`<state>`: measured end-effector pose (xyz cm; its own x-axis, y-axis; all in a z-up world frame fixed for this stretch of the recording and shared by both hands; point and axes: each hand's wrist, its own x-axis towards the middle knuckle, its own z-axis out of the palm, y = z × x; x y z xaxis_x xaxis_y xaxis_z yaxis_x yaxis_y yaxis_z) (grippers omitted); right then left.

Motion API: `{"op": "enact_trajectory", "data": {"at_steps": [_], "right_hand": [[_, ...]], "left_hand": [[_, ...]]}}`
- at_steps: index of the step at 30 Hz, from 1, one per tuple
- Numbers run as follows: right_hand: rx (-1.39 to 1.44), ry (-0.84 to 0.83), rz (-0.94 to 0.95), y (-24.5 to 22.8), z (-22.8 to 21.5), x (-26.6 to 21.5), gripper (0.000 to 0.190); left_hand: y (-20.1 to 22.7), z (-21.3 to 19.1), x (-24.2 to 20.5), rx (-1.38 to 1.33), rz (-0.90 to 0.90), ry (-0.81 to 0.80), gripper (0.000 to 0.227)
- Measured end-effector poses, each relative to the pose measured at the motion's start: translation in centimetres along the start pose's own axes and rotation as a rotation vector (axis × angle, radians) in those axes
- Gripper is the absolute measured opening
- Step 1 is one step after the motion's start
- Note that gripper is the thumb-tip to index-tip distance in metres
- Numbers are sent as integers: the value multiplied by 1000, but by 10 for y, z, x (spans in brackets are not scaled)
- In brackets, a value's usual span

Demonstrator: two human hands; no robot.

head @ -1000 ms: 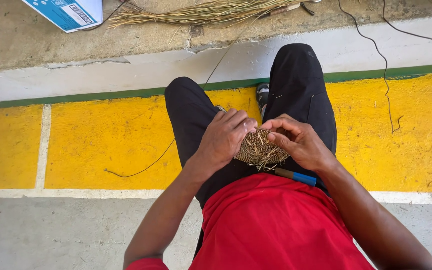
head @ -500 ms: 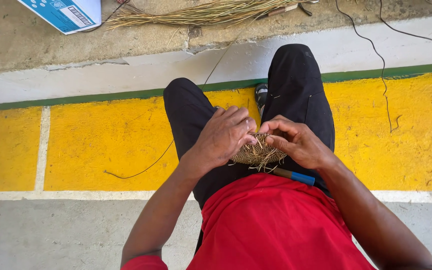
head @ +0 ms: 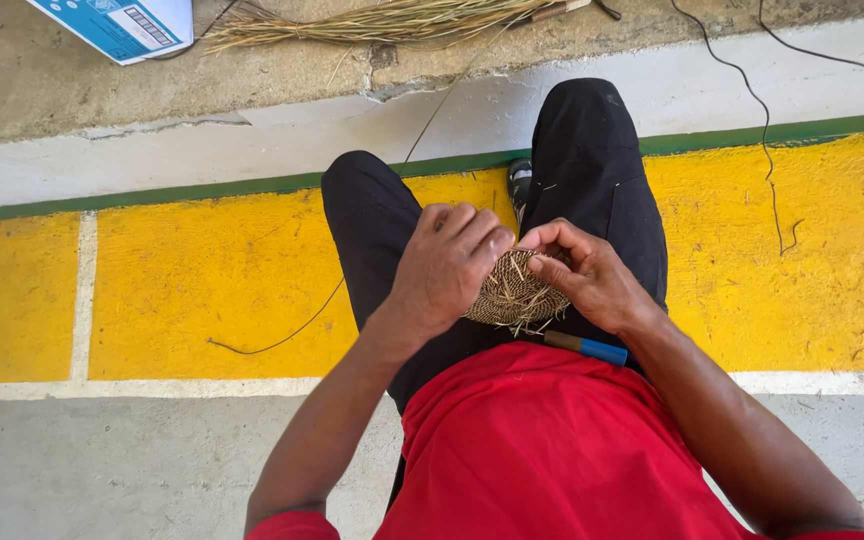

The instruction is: Weaving a circular coaster or mat using straw fibers.

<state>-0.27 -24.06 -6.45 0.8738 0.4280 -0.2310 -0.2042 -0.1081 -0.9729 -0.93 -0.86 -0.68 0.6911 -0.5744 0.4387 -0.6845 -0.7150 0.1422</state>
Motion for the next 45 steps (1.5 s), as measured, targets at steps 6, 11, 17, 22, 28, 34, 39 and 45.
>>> {"op": "enact_trajectory", "data": {"at_steps": [6, 11, 17, 22, 28, 34, 39, 45], "right_hand": [[-257, 68, -142, -5, 5, 1, 20], [-261, 67, -234, -6, 5, -4, 20], [-111, 85, -101, -6, 2, -7, 19], [-314, 130, -97, -27, 5, -17, 19], [-888, 252, -652, -46, 9, -16, 20], [-1012, 198, -747, -37, 6, -26, 22], [-892, 281, -880, -46, 9, -61, 18], [-1163, -104, -215, -18, 3, -85, 38]], "left_hand": [[30, 28, 3, -33, 35, 207, 14], [23, 4, 21, -134, -97, 250, 20], [22, 29, -8, -317, -332, 35, 12], [38, 34, -16, -656, -472, 142, 16], [38, 31, -13, -661, -507, 67, 20], [42, 35, -11, -587, -496, 184, 16], [11, 37, -8, -547, -531, 160, 10], [1, 29, 0, -622, -483, 205, 14]]}}
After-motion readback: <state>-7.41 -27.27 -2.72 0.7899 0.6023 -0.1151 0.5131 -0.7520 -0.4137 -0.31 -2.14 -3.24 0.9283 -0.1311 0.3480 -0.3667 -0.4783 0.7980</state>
